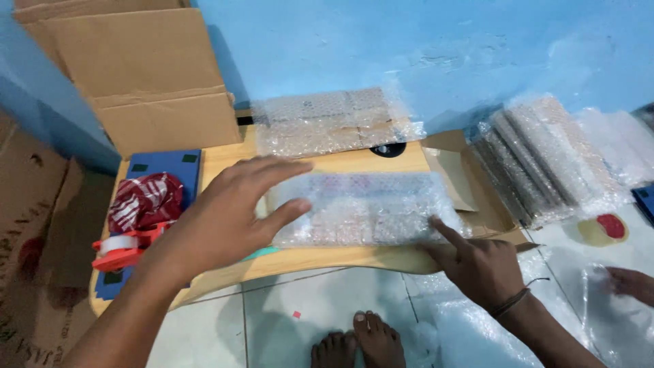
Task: A person wraps a glass component in bubble wrap, secures it with tape, and wipes the surface clean.
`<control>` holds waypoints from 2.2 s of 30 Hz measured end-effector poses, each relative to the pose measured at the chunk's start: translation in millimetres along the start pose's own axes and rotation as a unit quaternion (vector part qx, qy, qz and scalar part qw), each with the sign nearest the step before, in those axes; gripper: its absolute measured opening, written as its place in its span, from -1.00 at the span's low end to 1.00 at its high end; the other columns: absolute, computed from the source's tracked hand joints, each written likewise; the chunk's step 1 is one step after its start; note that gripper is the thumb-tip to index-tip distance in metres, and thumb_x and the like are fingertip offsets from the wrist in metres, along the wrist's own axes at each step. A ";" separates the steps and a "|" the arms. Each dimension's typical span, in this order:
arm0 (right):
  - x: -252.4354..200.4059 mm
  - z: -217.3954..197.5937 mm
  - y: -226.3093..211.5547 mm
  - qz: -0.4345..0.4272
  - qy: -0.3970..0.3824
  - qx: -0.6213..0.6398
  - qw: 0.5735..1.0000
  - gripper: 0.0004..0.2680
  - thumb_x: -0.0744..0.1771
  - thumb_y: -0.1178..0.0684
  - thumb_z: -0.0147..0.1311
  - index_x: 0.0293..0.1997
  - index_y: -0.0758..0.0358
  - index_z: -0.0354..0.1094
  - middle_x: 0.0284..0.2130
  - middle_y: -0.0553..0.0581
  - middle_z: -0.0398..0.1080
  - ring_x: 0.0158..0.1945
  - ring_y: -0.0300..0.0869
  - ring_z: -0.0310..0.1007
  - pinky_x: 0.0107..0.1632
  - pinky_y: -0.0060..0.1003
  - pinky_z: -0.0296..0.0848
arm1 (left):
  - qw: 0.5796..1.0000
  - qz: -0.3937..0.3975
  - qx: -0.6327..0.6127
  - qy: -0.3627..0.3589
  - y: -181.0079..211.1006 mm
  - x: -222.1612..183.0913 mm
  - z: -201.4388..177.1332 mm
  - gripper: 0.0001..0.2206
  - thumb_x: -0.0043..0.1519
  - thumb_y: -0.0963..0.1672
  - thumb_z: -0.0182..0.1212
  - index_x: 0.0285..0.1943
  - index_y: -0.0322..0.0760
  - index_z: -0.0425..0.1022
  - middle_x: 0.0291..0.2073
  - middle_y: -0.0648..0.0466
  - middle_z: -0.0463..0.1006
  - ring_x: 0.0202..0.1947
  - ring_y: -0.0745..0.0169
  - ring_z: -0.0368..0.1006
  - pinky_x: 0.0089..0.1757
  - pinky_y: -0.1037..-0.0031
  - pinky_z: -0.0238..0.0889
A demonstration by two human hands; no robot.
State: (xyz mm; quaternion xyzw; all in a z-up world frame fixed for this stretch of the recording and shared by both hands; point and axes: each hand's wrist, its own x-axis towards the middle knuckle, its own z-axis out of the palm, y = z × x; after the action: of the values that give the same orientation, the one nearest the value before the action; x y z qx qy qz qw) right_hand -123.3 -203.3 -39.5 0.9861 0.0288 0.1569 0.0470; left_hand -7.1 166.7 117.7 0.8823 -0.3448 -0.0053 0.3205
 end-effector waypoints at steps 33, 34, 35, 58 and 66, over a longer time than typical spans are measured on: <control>86.6 -172.2 -127.7 -0.012 -0.106 0.446 0.889 -0.71 0.24 -0.14 0.29 0.03 -0.04 0.60 -0.38 -0.10 0.61 -0.36 -0.34 0.56 -0.33 -0.38 0.57 | 0.988 -0.009 0.109 0.109 -2.1 -91.4 -50.3 -0.53 -0.18 -0.11 0.54 -0.01 0.00 0.68 -0.07 0.21 0.56 -0.13 0.32 0.56 -0.14 0.41 0.46; 89.5 -177.3 -136.2 -0.061 -0.106 0.444 0.887 -0.70 0.27 -0.14 0.23 0.09 -0.01 0.55 -0.26 -0.05 0.56 -0.31 -0.29 0.56 -0.36 -0.37 0.56 | 0.989 0.034 0.100 0.100 10.8 -84.0 -48.1 -0.55 -0.11 -0.14 0.46 0.04 -0.06 0.65 -0.13 0.16 0.52 -0.20 0.29 0.52 -0.21 0.40 0.40; 92.7 -182.6 -144.7 -0.111 -0.106 0.442 0.884 -0.68 0.30 -0.15 0.17 0.14 0.02 0.49 -0.15 0.00 0.51 -0.26 -0.24 0.56 -0.38 -0.35 0.56 | 0.988 0.078 0.092 0.092 23.8 -76.5 -46.1 -0.56 -0.04 -0.18 0.38 0.09 -0.13 0.62 -0.19 0.12 0.47 -0.27 0.26 0.47 -0.29 0.39 0.35; 80.5 -125.5 -141.1 0.109 -0.163 0.715 0.671 -0.89 0.21 0.26 0.26 -0.56 0.37 0.41 0.03 0.39 0.64 -0.28 -0.14 0.70 -0.15 -0.24 0.77 | 0.999 -0.003 -0.006 0.046 9.2 -62.4 -35.1 -0.58 -0.03 -0.23 0.37 0.07 -0.16 0.65 -0.06 0.18 0.57 -0.29 0.35 0.59 -0.32 0.42 0.47; 76.2 -108.9 -131.1 0.109 -0.118 0.798 0.580 -0.80 0.17 0.39 0.10 -0.64 0.27 0.17 -0.17 0.58 0.68 -0.32 0.11 0.68 -0.18 -0.05 0.71 | 0.996 -0.010 -0.077 0.050 7.4 -60.7 -33.9 -0.55 -0.08 -0.22 0.45 0.07 -0.09 0.66 -0.08 0.16 0.60 -0.28 0.37 0.61 -0.38 0.53 0.57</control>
State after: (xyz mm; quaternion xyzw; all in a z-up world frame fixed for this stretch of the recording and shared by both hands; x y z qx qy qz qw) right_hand -90.5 -58.4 73.5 0.6314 0.0287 -0.0428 -0.7737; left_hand -50.0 218.8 136.0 0.8575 -0.3178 0.0091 0.4044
